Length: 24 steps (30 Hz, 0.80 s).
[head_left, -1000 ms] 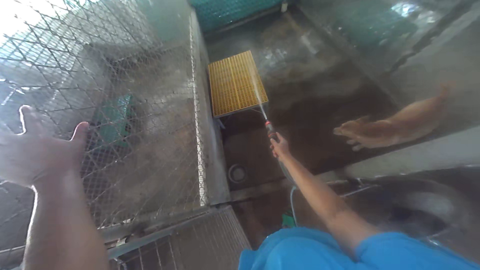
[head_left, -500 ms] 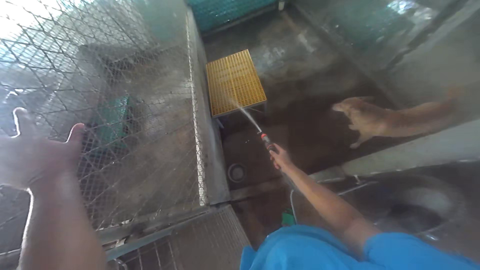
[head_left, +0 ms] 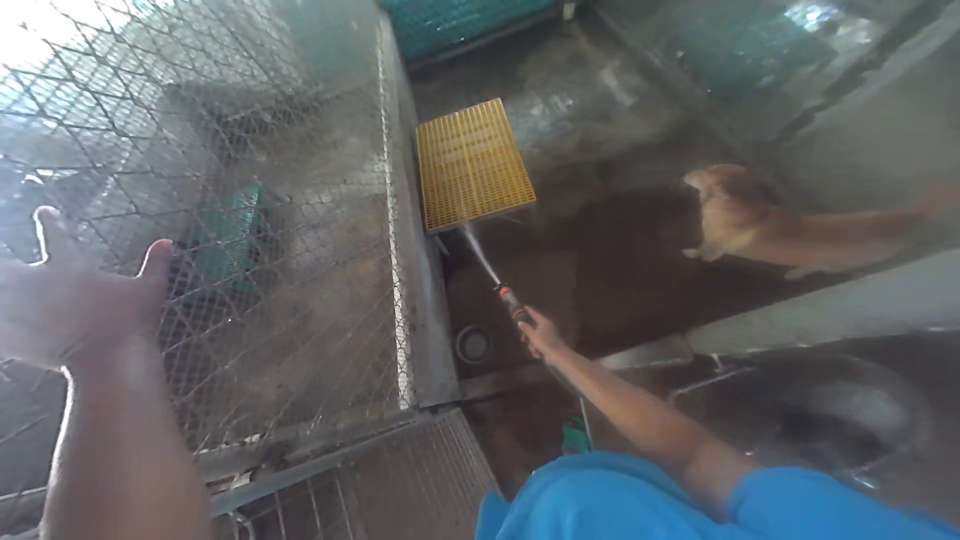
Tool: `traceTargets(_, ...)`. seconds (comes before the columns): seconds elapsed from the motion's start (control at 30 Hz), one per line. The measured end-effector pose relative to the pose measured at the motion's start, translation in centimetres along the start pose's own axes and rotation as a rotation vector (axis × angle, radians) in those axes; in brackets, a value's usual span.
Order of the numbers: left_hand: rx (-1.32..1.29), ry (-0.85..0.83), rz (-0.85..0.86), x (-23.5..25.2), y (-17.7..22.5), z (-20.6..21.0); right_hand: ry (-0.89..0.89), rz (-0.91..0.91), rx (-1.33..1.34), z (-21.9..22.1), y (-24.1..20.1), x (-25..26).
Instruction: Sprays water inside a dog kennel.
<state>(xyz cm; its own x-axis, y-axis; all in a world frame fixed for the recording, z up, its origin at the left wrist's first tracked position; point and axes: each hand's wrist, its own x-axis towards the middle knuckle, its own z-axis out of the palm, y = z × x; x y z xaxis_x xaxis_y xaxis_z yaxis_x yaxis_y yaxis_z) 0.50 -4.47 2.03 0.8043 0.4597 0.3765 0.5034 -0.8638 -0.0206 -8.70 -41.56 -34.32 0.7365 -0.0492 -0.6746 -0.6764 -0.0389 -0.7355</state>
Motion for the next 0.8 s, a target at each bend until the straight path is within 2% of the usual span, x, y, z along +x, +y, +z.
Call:
traceTargets(0.17, 0.029, 0.014, 0.022, 0.0, 0.1, 0.0, -0.042, -0.009, 0.014, 0.8, -0.4, 0.0)
traceTargets(0.43, 0.011, 0.013, 0.010, 0.2, -0.3, 0.4, 0.246, -0.042, 0.114, -5.9, -1.6, 2.3)
traceTargets(0.57, 0.017, 0.030, 0.016, 0.5, -0.3, 0.4, 0.345, -0.048, 0.188, -7.5, -1.9, 3.0)
traceTargets(0.67, 0.026, 0.033, 0.016, 0.5, -0.2, 0.3, 0.304, -0.037, 0.161, -6.7, -1.8, 2.8)
traceTargets(0.8, 0.039, 0.027, 0.006, 0.3, 0.2, 0.1, 0.141, -0.024, 0.054, -4.1, -1.3, 2.0)
